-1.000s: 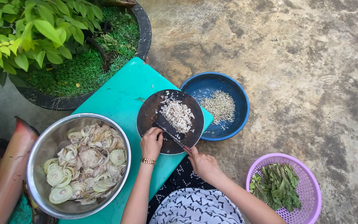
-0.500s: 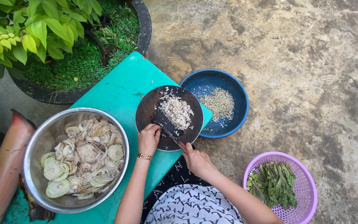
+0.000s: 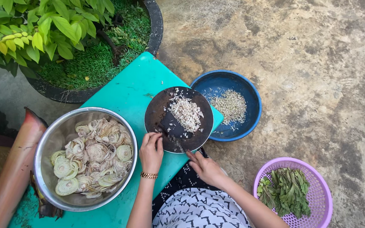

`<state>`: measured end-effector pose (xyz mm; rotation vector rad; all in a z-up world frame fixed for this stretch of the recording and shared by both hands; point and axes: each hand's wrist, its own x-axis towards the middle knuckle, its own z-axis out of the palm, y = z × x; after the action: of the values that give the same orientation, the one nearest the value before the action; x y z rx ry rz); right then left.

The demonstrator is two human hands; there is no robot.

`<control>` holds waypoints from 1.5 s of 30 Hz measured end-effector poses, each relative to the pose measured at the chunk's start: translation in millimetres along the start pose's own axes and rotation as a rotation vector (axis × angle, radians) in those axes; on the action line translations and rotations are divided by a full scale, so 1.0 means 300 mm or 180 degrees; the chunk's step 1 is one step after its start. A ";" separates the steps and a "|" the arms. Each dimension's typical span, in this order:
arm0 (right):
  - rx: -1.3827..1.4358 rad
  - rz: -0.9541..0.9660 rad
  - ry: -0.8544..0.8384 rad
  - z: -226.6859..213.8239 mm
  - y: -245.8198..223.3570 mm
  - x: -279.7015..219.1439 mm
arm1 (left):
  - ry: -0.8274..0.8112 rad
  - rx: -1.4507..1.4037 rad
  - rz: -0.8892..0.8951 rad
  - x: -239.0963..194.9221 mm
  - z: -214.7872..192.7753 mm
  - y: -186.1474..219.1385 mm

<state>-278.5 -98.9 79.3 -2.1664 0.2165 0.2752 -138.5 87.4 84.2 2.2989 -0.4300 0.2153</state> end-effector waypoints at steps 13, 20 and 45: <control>0.0187 0.0455 0.0874 -0.168 0.104 -0.047 | -0.0802 0.0370 0.0617 0.066 0.373 0.163; 0.0267 0.0382 0.0881 -0.175 0.098 -0.053 | -0.0654 0.0682 0.1317 0.067 0.465 0.058; 0.0114 0.0070 -0.0127 -0.025 0.123 0.095 | -0.0070 0.0122 -0.0450 0.118 0.121 -0.042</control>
<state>-259.6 -127.7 46.8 -2.1224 0.2211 0.3243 -100.0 60.8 60.8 2.3599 -0.2751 0.1292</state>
